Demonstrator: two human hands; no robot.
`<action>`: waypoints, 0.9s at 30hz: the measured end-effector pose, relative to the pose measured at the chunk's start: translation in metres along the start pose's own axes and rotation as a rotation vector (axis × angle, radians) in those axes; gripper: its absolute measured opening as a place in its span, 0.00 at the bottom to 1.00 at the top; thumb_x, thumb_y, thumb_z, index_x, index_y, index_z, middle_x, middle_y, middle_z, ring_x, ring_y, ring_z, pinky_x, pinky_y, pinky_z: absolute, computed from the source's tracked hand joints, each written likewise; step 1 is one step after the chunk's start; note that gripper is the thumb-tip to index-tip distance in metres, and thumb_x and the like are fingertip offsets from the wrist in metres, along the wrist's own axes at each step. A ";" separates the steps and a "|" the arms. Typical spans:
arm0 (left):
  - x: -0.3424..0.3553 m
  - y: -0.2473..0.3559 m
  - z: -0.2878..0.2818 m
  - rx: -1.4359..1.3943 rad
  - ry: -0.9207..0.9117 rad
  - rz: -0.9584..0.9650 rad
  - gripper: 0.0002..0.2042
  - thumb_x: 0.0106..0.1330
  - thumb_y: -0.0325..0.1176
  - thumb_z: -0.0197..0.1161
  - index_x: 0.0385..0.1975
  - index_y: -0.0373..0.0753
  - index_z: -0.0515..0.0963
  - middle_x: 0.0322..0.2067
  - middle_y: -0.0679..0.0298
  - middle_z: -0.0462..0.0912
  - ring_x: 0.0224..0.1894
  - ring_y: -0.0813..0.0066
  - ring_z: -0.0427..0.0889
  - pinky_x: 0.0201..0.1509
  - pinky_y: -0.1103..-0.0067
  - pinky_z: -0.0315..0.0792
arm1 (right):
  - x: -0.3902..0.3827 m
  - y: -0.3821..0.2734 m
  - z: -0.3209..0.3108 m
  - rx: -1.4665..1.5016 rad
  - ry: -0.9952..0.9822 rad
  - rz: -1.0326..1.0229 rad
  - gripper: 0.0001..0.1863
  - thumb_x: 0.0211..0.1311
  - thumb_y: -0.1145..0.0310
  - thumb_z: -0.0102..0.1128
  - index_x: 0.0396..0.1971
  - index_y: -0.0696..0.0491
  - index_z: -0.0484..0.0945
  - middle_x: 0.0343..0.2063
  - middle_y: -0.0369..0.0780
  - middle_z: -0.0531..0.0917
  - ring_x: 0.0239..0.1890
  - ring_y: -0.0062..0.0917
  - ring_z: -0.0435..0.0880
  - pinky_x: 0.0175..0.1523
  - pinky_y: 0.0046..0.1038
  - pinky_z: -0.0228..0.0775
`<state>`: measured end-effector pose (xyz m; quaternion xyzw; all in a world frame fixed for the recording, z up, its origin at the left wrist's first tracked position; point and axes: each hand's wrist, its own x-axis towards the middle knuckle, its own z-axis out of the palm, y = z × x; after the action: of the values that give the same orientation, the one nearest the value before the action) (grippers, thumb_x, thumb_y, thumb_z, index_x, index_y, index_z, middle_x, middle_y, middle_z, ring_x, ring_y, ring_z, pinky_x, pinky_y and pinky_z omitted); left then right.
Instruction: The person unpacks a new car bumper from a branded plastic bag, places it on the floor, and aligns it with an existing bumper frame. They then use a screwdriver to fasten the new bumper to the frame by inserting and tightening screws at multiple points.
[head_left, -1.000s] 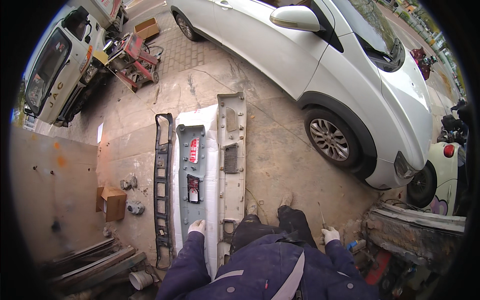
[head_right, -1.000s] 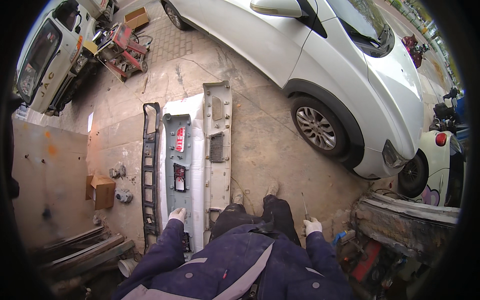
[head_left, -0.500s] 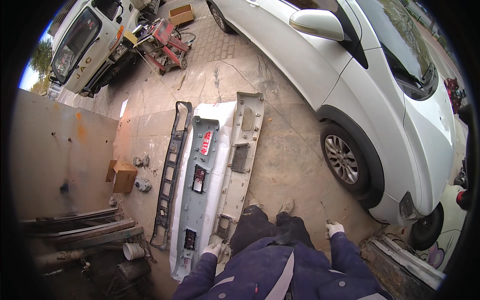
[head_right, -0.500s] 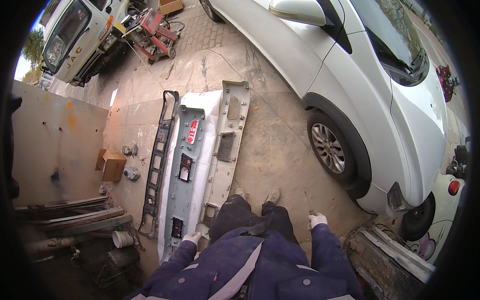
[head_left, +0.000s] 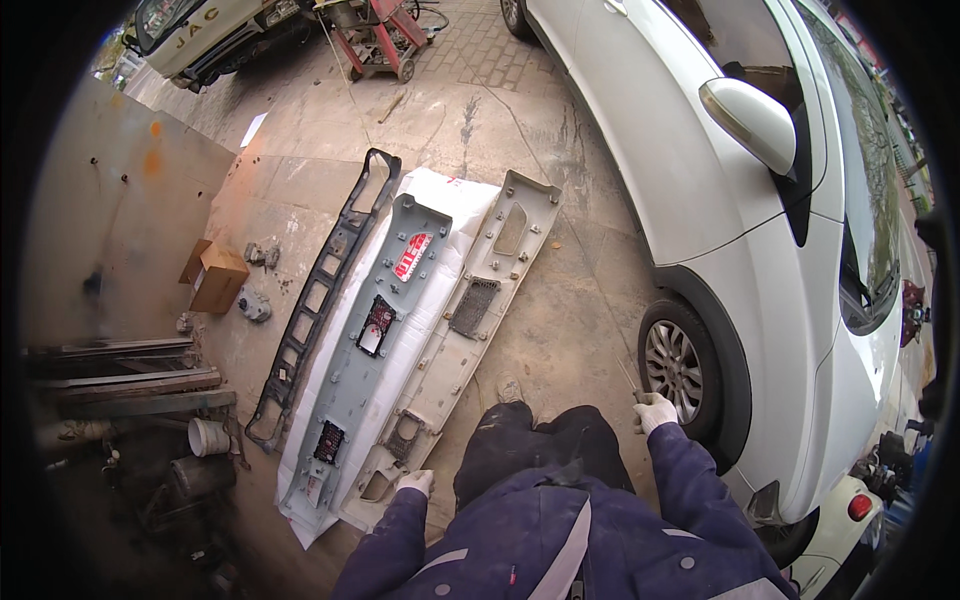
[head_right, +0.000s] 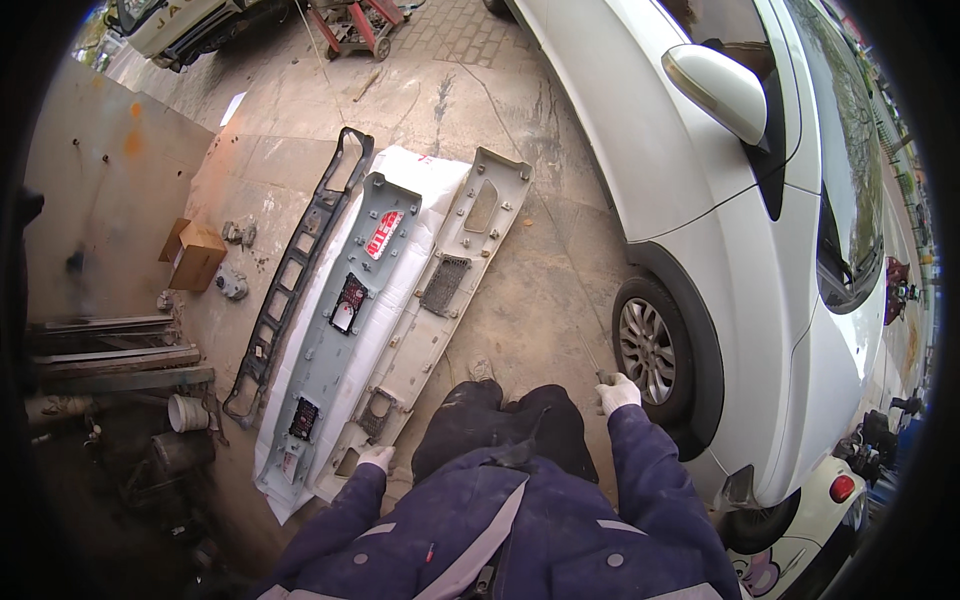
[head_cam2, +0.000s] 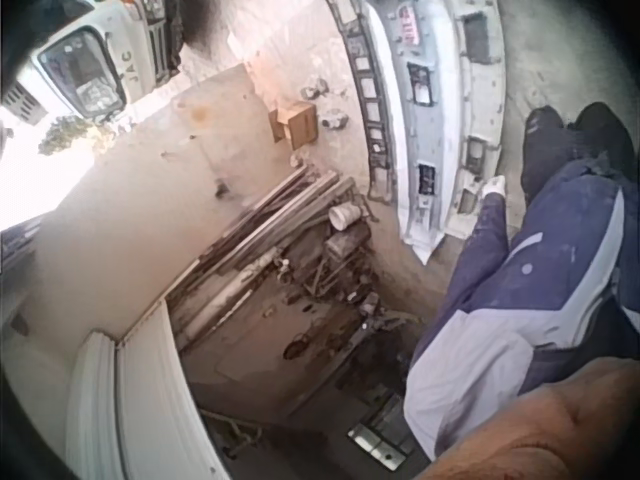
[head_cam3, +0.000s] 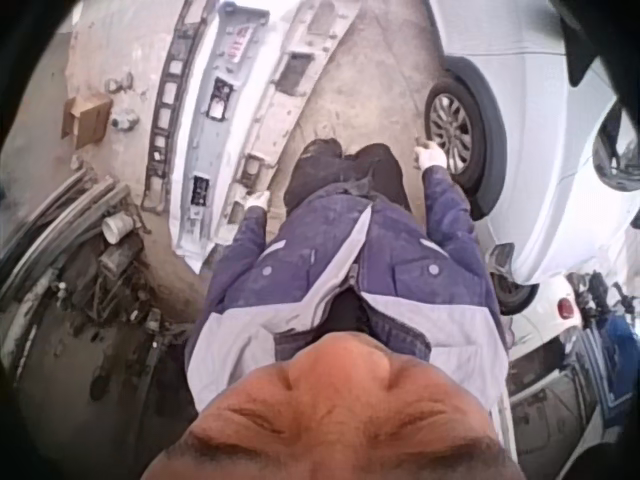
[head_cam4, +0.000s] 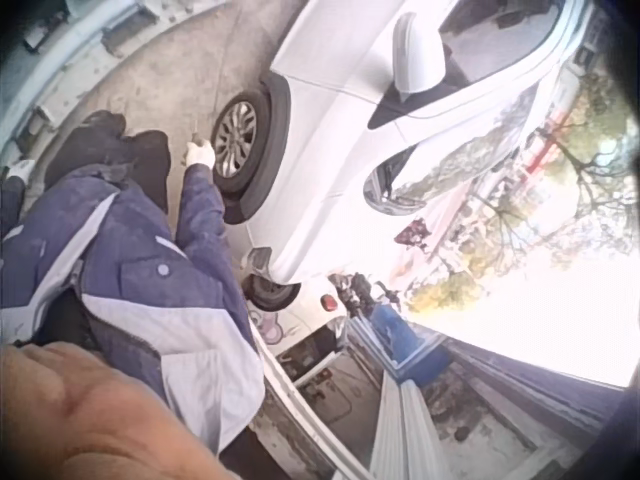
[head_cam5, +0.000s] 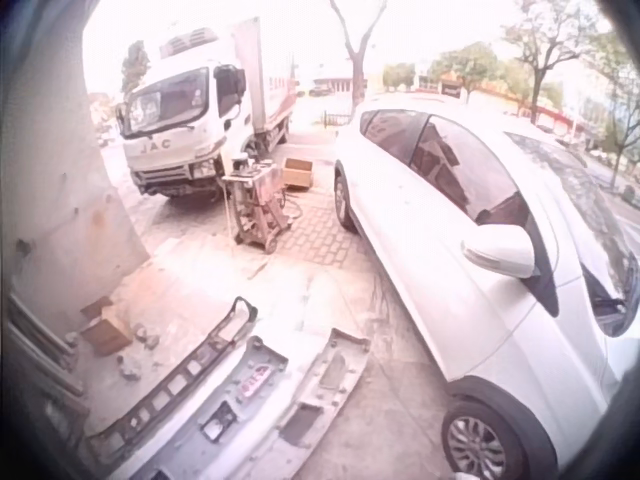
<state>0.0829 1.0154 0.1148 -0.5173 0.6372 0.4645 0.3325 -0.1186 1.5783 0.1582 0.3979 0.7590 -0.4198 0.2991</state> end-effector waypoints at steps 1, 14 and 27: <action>0.004 0.004 0.001 0.005 -0.036 -0.058 0.20 0.72 0.44 0.66 0.52 0.32 0.85 0.38 0.60 0.90 0.37 0.69 0.89 0.40 0.71 0.83 | 0.007 -0.018 0.001 -0.018 -0.004 0.003 0.21 0.66 0.73 0.64 0.58 0.61 0.78 0.31 0.43 0.85 0.26 0.27 0.87 0.28 0.33 0.84; 0.130 0.176 0.077 -0.059 0.006 0.134 0.19 0.76 0.41 0.61 0.57 0.33 0.82 0.43 0.61 0.89 0.39 0.74 0.86 0.40 0.76 0.79 | 0.212 -0.195 0.110 -0.745 -0.189 -0.402 0.24 0.67 0.56 0.60 0.61 0.49 0.81 0.51 0.53 0.87 0.56 0.48 0.85 0.62 0.40 0.76; 0.469 0.350 0.324 0.055 -0.014 0.393 0.18 0.71 0.38 0.61 0.54 0.35 0.85 0.48 0.52 0.90 0.51 0.63 0.89 0.56 0.73 0.79 | 0.481 -0.242 0.266 -1.076 -0.383 -0.700 0.19 0.72 0.55 0.54 0.52 0.51 0.82 0.45 0.52 0.88 0.51 0.50 0.86 0.57 0.48 0.77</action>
<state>-0.3888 1.1661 -0.3349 -0.3704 0.7362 0.5063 0.2538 -0.5363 1.4358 -0.2492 -0.1579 0.8803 -0.1180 0.4314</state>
